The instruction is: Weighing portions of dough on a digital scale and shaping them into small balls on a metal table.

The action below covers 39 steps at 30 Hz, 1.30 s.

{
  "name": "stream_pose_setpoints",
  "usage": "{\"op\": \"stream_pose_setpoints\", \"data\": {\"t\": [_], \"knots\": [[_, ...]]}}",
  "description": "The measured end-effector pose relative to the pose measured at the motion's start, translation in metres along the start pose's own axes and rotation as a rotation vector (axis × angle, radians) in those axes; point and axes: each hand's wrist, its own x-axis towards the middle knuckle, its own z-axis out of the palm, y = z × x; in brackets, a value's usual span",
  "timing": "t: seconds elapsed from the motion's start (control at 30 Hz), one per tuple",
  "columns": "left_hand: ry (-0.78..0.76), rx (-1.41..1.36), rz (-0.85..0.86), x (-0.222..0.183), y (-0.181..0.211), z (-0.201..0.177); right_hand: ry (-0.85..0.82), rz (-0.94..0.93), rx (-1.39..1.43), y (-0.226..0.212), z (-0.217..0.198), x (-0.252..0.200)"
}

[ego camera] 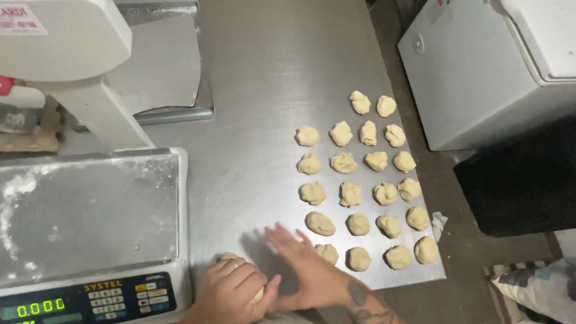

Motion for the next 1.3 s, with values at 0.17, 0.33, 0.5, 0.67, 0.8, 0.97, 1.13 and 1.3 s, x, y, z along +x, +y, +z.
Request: {"op": "stream_pose_setpoints", "data": {"t": [0.17,0.33,0.5,0.67,0.8,0.97,1.13,1.3], "knots": [[0.029,-0.071,-0.085,0.013,-0.005,0.004,-0.069,-0.134,0.166,-0.005,0.026,0.032],[0.024,0.064,-0.102,0.019,-0.03,-0.001,-0.046,-0.126,0.21,0.015,0.058,0.068],[0.018,0.146,-0.219,0.023,-0.035,-0.002,-0.01,-0.114,0.251,0.044,0.085,0.1],[-0.025,0.179,-0.212,0.002,-0.07,0.016,-0.003,-0.106,0.265,0.066,0.089,0.12],[0.075,0.516,-0.544,-0.033,-0.129,0.023,-0.185,-0.31,0.151,-0.023,0.026,0.103],[0.187,0.462,-0.697,-0.054,-0.179,-0.064,-0.289,-0.56,0.249,-0.079,-0.014,0.062],[-0.068,0.521,-0.748,-0.077,-0.168,-0.104,0.063,-0.081,0.593,-0.018,0.013,0.06],[-0.194,-0.207,-0.764,-0.047,-0.067,-0.048,-0.028,0.121,0.883,0.012,0.078,0.053]]}}
